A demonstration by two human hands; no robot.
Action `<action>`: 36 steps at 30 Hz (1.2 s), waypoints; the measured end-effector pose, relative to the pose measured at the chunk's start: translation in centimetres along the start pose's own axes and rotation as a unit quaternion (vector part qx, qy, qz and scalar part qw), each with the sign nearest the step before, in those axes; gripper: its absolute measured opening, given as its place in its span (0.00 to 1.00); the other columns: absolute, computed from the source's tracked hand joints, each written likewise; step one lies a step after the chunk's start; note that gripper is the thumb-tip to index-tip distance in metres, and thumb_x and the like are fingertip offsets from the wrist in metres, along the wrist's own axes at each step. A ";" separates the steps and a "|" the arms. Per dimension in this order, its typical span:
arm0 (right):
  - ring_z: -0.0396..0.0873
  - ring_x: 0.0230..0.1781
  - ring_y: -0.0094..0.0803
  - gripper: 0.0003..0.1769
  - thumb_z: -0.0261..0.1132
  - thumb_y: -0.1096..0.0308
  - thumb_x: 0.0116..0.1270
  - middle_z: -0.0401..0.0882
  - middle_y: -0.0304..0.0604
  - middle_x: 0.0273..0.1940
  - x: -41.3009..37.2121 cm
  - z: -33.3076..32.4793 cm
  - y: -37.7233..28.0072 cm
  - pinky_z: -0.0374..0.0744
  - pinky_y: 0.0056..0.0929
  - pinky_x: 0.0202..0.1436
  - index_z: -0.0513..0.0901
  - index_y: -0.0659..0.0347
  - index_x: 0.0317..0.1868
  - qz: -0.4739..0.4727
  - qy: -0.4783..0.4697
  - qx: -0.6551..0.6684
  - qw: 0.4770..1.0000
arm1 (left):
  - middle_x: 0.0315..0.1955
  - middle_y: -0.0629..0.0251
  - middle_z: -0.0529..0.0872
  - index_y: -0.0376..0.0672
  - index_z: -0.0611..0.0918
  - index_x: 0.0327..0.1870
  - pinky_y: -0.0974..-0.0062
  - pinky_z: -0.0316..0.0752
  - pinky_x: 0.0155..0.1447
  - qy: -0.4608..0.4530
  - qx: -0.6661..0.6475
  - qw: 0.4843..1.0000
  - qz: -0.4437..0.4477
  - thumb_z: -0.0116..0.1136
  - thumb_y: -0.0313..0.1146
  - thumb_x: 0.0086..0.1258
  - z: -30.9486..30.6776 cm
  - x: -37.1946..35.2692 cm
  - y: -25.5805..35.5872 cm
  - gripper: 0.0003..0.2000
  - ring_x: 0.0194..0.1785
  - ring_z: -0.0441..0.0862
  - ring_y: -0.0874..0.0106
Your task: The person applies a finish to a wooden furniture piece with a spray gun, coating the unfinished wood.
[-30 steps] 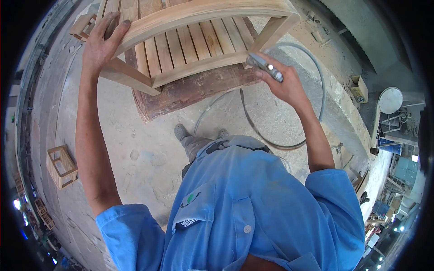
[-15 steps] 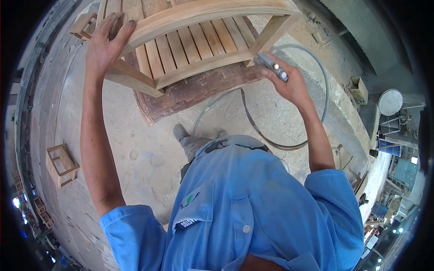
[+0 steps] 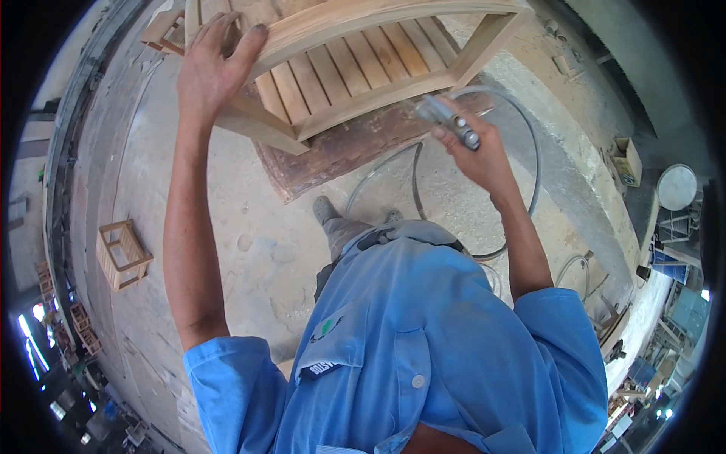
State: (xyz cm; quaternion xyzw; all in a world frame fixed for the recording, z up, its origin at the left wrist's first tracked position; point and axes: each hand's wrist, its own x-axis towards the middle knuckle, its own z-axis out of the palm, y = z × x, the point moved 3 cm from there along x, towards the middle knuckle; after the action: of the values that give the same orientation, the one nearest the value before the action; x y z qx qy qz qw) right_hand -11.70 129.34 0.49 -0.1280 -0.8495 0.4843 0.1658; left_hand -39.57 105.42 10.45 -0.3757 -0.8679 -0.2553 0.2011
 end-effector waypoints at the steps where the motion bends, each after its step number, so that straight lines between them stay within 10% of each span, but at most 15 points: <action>1: 0.87 0.48 0.41 0.26 0.71 0.61 0.66 0.86 0.52 0.51 -0.2 1.4 -0.8 0.81 0.32 0.50 0.80 0.53 0.64 -0.032 -0.014 0.019 0.999 | 0.61 0.47 0.79 0.38 0.81 0.60 0.65 0.69 0.68 0.002 0.007 1.000 0.003 0.59 0.53 0.67 -0.2 -0.2 0.1 0.29 0.65 0.77 0.54; 18: 0.86 0.34 0.42 0.30 0.70 0.50 0.65 0.88 0.45 0.40 1.8 8.3 -3.6 0.81 0.37 0.41 0.78 0.40 0.67 -0.012 -0.151 0.017 0.988 | 0.48 0.55 0.84 0.33 0.79 0.58 0.67 0.75 0.56 -0.071 0.000 0.994 -0.082 0.61 0.45 0.69 -2.0 1.0 2.9 0.25 0.51 0.81 0.59; 21: 0.85 0.32 0.40 0.29 0.69 0.49 0.65 0.88 0.46 0.37 4.7 9.2 -3.8 0.80 0.36 0.38 0.78 0.38 0.67 -0.074 -0.082 0.020 0.994 | 0.61 0.46 0.79 0.38 0.81 0.60 0.65 0.69 0.68 -0.027 -0.002 0.999 -0.029 0.59 0.54 0.67 -0.8 0.8 0.3 0.29 0.65 0.77 0.54; 27: 0.86 0.42 0.35 0.27 0.70 0.58 0.66 0.87 0.47 0.49 8.1 9.5 -5.2 0.82 0.32 0.48 0.79 0.45 0.65 -0.100 -0.026 0.019 0.994 | 0.57 0.48 0.82 0.38 0.82 0.57 0.63 0.72 0.65 0.000 -0.014 1.000 -0.027 0.60 0.56 0.64 -0.5 0.6 0.1 0.30 0.60 0.80 0.53; 36: 0.87 0.42 0.41 0.28 0.69 0.47 0.64 0.87 0.51 0.47 9.1 10.3 -2.8 0.83 0.35 0.47 0.80 0.43 0.64 -0.036 0.011 0.022 0.999 | 0.56 0.47 0.83 0.37 0.82 0.59 0.66 0.71 0.65 -0.024 -0.034 0.998 -0.040 0.61 0.52 0.67 -0.8 0.8 0.3 0.28 0.60 0.80 0.55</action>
State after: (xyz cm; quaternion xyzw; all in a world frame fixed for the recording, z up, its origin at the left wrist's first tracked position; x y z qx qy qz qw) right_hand -24.29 123.35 -0.60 -0.0994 -0.8409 0.4948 0.1954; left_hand -39.70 105.57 11.64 -0.3537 -0.8773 -0.2837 0.1572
